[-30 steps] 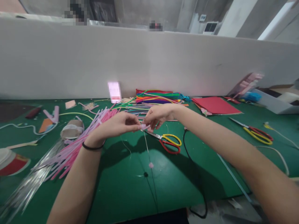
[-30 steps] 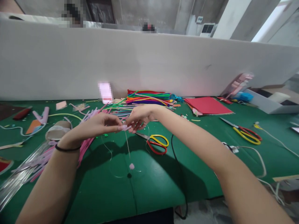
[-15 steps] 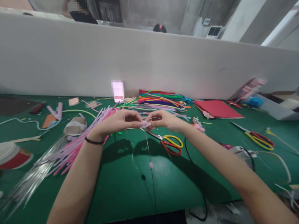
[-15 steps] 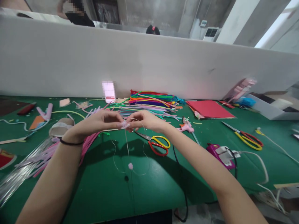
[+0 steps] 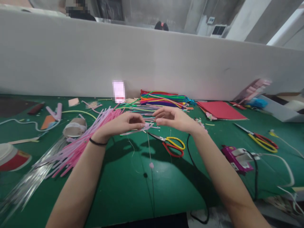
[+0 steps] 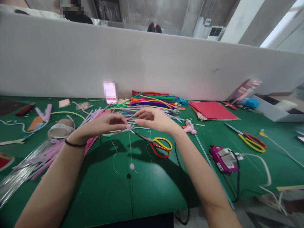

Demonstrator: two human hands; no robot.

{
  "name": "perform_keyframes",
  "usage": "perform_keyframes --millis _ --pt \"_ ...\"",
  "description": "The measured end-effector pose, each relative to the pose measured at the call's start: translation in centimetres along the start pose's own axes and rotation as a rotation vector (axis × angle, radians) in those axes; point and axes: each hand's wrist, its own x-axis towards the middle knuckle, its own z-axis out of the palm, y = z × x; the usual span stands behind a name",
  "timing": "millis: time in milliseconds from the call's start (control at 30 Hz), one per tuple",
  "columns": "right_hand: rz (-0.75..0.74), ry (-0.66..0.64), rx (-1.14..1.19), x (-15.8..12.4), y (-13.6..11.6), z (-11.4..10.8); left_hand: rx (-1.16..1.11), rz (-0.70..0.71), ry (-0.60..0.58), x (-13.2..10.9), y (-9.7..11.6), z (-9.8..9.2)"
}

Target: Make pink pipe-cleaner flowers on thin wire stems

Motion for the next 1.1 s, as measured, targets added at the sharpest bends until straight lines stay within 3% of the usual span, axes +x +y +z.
perform_keyframes --millis 133,267,500,633,833,1100 --pt "-0.06 0.001 -0.31 -0.2 -0.6 1.8 0.025 -0.014 -0.003 0.3 0.1 0.3" --pt "-0.161 0.041 -0.476 -0.5 -0.5 3.1 0.037 -0.001 0.0 0.4 0.3 0.6" --pt "-0.236 0.106 -0.637 -0.3 0.6 3.3 0.138 0.028 0.084 0.6 0.0 1.0" --pt "-0.303 0.131 -0.759 -0.1 1.8 3.2 0.184 0.114 0.091 0.5 0.0 1.3" --pt "-0.329 0.153 -0.778 0.0 2.6 3.2 0.365 0.252 0.224 1.0 -0.3 2.2" --pt "-0.234 0.038 -0.708 -0.3 1.5 2.4 0.368 0.22 0.173 1.2 -0.8 2.2"
